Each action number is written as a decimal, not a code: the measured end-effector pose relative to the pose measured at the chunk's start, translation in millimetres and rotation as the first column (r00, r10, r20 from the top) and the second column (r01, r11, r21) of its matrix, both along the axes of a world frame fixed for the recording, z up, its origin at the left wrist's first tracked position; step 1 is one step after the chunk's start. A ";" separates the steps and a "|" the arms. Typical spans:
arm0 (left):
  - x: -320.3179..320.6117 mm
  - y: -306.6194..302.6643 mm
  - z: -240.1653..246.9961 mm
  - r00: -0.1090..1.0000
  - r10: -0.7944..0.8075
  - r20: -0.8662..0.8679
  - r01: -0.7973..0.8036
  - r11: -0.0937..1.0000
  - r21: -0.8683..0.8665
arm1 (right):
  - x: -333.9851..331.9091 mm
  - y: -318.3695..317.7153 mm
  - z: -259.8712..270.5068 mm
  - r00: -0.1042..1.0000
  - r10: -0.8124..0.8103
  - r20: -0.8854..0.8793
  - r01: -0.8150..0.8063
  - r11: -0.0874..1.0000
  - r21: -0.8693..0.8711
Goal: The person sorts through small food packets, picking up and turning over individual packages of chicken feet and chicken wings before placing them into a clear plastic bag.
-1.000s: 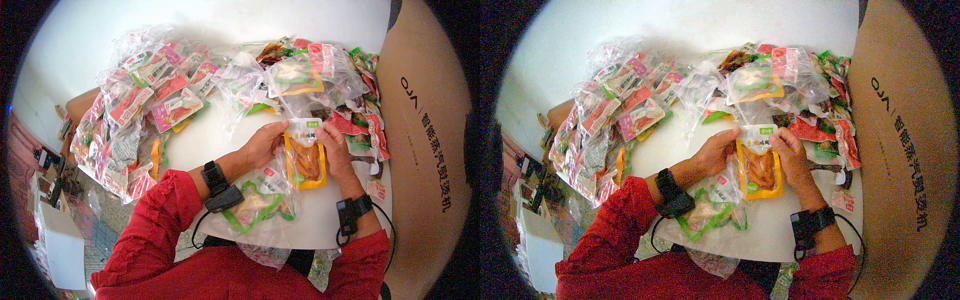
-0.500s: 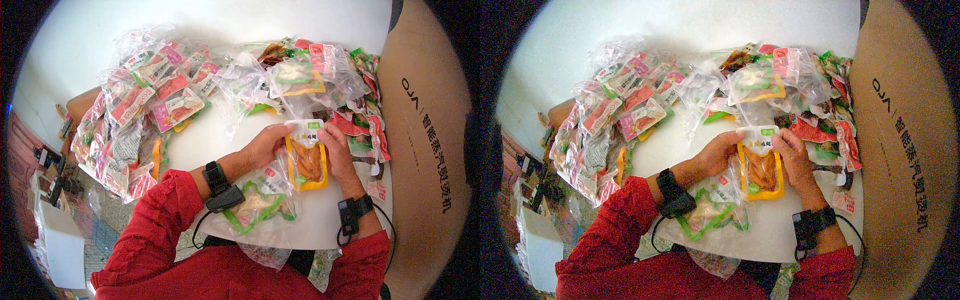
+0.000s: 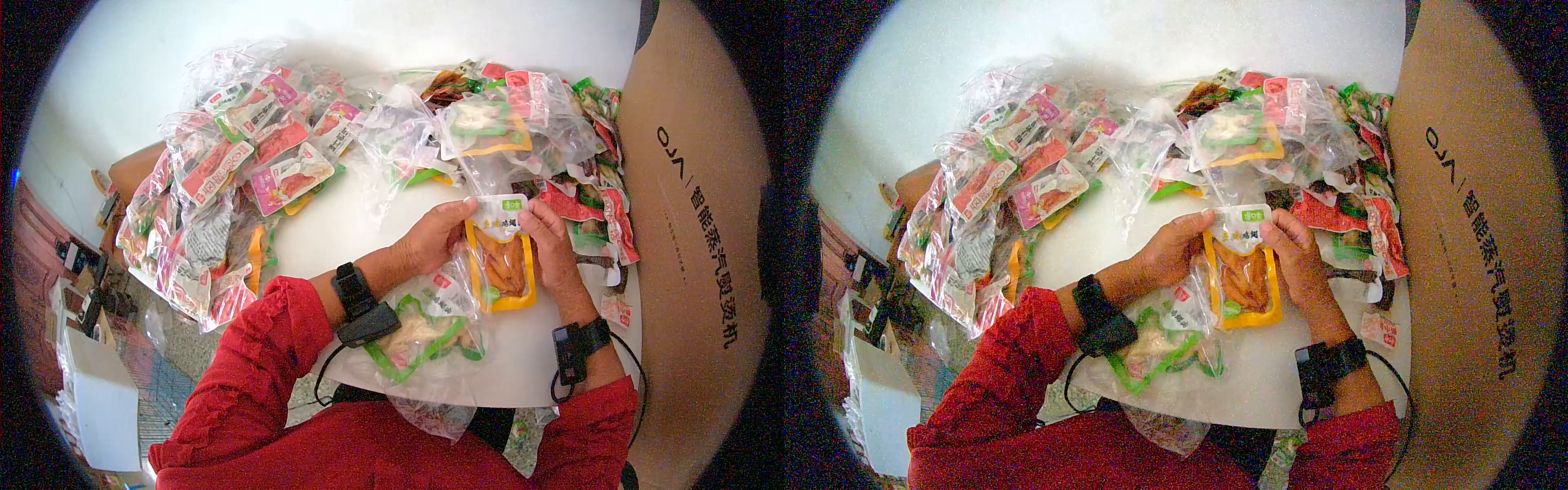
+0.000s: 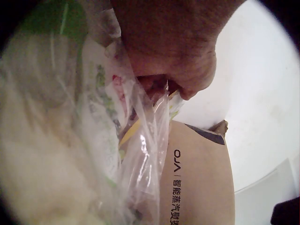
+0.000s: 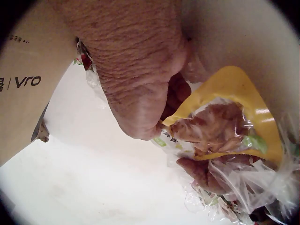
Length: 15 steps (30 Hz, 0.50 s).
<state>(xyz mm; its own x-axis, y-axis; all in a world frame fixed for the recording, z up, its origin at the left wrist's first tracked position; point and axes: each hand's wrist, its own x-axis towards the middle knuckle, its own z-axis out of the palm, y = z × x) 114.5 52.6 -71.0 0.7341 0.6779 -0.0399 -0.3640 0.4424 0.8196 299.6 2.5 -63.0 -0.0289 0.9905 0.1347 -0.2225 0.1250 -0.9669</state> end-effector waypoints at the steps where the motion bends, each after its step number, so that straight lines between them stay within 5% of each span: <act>1: 0.2 -0.6 1.0 1.000 0.000 0.000 0.000 1.000 0.000 | 0.9 0.8 -1.2 1.000 0.008 0.005 -0.008 1.000 0.009; 10: 2.9 -3.3 3.7 0.996 -0.015 0.090 0.018 0.999 -0.039 | -0.9 -0.1 0.0 0.999 -0.016 -0.034 0.015 1.000 -0.020; 15: 1.9 -5.7 6.4 0.998 -0.043 -0.042 0.048 0.992 0.115 | -3.5 -1.9 2.8 0.995 -0.021 -0.097 0.020 1.000 -0.017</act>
